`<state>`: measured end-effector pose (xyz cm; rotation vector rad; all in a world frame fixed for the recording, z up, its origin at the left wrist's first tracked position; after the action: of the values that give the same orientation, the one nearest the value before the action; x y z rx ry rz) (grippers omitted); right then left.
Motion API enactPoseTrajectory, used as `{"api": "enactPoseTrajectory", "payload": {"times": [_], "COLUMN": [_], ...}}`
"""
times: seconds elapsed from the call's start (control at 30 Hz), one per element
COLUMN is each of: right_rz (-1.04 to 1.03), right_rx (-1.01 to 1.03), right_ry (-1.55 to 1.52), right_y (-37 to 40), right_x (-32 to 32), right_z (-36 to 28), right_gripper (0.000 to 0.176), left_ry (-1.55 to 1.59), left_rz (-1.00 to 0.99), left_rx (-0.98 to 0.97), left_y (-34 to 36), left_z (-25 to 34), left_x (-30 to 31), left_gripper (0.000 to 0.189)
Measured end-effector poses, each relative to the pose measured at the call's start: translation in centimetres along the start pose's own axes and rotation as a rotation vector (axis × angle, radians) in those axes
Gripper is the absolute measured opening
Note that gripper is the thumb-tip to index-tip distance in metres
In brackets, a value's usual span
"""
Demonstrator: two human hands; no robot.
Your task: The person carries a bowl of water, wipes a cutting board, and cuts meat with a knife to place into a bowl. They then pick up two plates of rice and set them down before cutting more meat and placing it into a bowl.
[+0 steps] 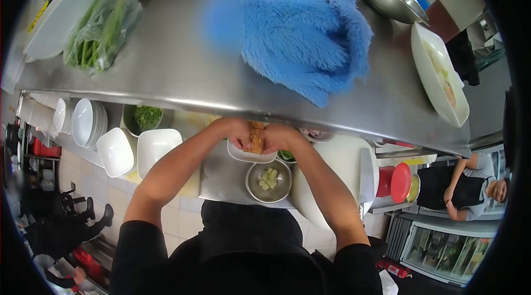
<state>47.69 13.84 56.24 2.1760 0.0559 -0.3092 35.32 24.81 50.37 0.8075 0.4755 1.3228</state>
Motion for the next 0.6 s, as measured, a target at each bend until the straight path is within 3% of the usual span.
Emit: {"api": "enactPoseTrajectory", "payload": {"times": [0.07, 0.13, 0.23, 0.27, 0.37, 0.47, 0.53, 0.57, 0.6], "right_rz": [-0.026, -0.001, -0.061, 0.007, 0.107, 0.369, 0.780, 0.782, 0.748], "right_rx": [-0.025, 0.141, 0.327, 0.185, 0.126, 0.180, 0.979, 0.989, 0.853], "right_ry": [-0.017, 0.411, 1.415, 0.774, 0.163, 0.164, 0.651, 0.642, 0.440], "right_y": [-0.5, -0.9, -4.2, -2.3, 0.1, 5.3, 4.7, 4.8, 4.8], "right_x": [0.3, 1.3, 3.4, 2.6, 1.9, 1.0, 2.2, 2.1, 1.9], "right_z": [1.1, 1.7, 4.0, 3.3, 3.4, 2.3, 4.3, 5.1, 6.0], "right_gripper": [0.046, 0.050, 0.061, 0.061, 0.053, 0.042, 0.033, 0.033, 0.031], "left_ry": [0.030, 0.072, 0.132, 0.165, 0.271, 0.047, -0.219, -0.231, -0.195], "left_rz": [-0.043, 0.021, 0.208, 0.262, 0.349, 0.513, 0.911, 0.914, 1.042], "left_rx": [-0.129, -0.158, -0.124, -0.102, -0.015, 0.079, -0.237, -0.234, -0.192], "left_y": [0.2, 1.6, 4.7, 5.3, 5.9, 6.8, 7.4, 7.0, 6.9], "left_z": [-0.1, 0.7, 2.1, 2.3, 2.4, 1.9, 1.9, 1.7, 1.4], "left_x": [-0.5, -0.8, -1.3, -1.7, -2.2, -3.4, -4.4, -5.1, -5.6], "left_gripper": [0.038, 0.039, 0.040, 0.041, 0.049, 0.041, 0.046, 0.046, 0.042]}}
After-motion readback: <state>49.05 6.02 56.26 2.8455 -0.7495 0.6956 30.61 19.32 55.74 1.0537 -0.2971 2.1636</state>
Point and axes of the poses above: each hand's wrist, its own y-axis away from the middle knuckle, its own x-axis out of the back of the hand, z = x × y, the point moved 2 cm from there along -y, towards the middle knuckle, and after that the axes turned 11 degrees about -y, right-handed, at the moved point
